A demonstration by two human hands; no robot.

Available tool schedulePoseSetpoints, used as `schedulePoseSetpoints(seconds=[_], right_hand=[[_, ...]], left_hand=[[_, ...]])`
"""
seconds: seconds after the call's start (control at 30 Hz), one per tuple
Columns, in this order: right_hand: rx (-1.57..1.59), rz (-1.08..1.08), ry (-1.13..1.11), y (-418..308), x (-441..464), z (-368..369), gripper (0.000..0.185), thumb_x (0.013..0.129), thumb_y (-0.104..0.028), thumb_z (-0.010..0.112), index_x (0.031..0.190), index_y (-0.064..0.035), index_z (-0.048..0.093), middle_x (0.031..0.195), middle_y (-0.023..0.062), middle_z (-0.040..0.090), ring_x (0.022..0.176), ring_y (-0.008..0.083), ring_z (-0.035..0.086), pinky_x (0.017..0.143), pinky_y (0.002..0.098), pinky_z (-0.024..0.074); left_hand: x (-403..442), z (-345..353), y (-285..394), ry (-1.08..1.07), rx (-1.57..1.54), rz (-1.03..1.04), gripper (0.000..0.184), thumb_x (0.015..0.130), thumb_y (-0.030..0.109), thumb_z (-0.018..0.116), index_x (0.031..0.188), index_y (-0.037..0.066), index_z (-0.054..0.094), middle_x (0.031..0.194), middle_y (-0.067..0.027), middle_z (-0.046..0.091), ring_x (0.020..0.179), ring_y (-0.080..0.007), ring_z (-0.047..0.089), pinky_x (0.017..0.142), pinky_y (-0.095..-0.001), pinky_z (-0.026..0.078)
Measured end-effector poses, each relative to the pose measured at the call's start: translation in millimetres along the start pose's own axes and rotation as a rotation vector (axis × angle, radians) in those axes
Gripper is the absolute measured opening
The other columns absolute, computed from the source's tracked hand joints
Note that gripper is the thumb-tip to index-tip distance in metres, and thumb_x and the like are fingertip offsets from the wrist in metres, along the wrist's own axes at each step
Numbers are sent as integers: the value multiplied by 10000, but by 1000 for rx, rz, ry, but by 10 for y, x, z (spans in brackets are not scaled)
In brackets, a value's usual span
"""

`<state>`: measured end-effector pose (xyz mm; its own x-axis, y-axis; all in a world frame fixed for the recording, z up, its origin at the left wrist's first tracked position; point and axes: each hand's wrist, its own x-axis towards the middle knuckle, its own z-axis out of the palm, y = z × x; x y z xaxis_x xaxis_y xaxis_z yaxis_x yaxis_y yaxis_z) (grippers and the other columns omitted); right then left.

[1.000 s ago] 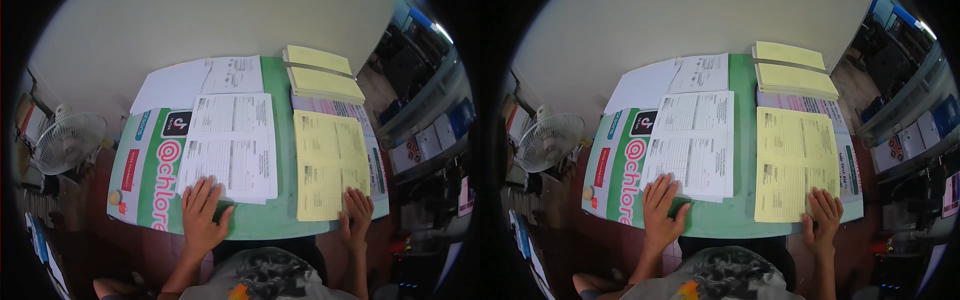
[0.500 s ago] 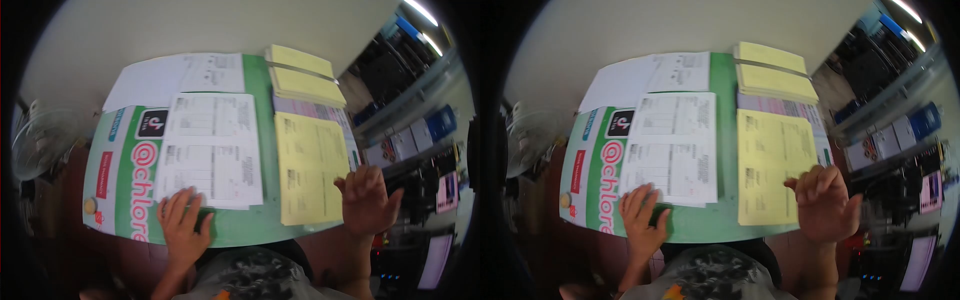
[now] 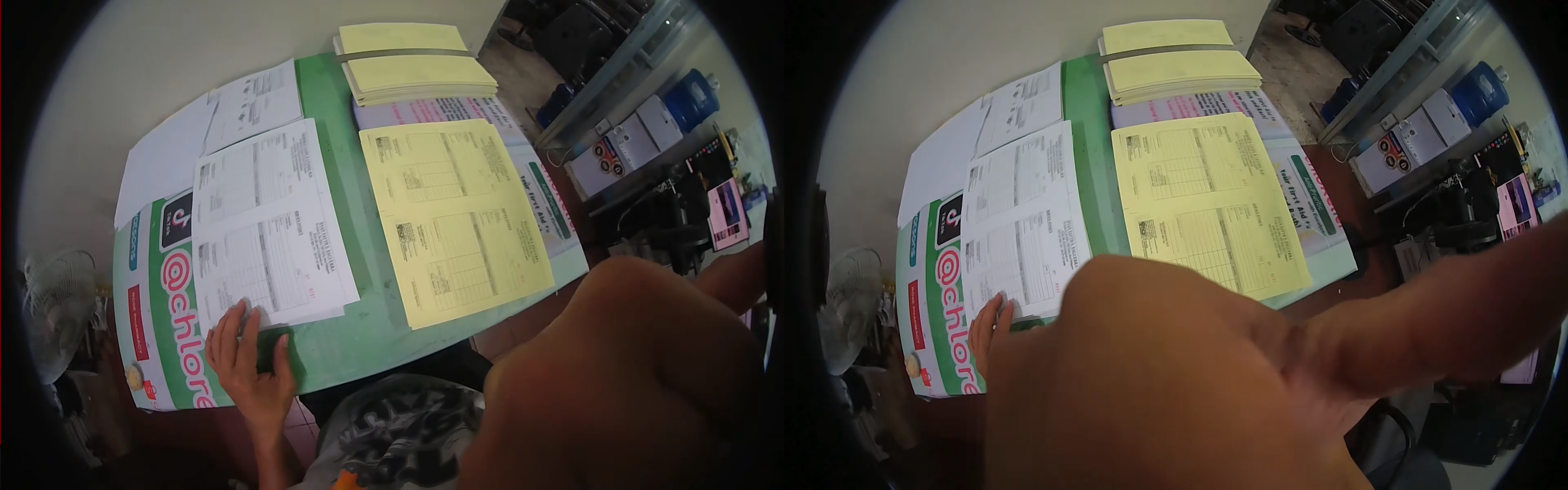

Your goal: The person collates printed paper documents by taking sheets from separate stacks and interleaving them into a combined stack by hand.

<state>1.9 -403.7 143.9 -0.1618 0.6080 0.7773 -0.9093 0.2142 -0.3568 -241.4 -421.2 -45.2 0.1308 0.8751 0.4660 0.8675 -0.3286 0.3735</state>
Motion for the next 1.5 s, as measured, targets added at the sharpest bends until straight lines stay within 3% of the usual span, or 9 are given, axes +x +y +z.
schedulePoseSetpoints(seconds=[0.53,0.67,1.03,1.5], right_hand=[[-376,-116,-42,-243,-99,-23,527,1002,-534,539,646,-155,452,613,5,485,559,157,489,822,540,456],[-689,-183,-57,-310,-127,-32,517,997,-529,545,652,-153,459,625,6,497,573,160,496,823,541,455],[-1966,-407,-100,-411,-264,47,490,983,-516,561,669,-149,475,657,10,529,612,168,517,827,544,451],[-2510,-384,-14,-383,-353,56,457,965,-499,581,691,-143,496,698,15,569,662,177,543,831,548,445]], left_hand=[[-12,22,-1,40,27,24,443,788,91,759,1219,14,684,1350,-164,637,1262,-373,558,1103,-500,369],[-8,35,-29,21,27,35,436,794,88,756,1219,19,685,1353,-159,636,1264,-374,556,1101,-497,374],[-8,21,-2,33,17,33,438,795,77,752,1223,15,682,1355,-160,633,1267,-375,550,1099,-497,378],[-9,-19,49,25,4,8,449,783,88,763,1220,19,687,1353,-158,635,1275,-359,555,1118,-496,355]])
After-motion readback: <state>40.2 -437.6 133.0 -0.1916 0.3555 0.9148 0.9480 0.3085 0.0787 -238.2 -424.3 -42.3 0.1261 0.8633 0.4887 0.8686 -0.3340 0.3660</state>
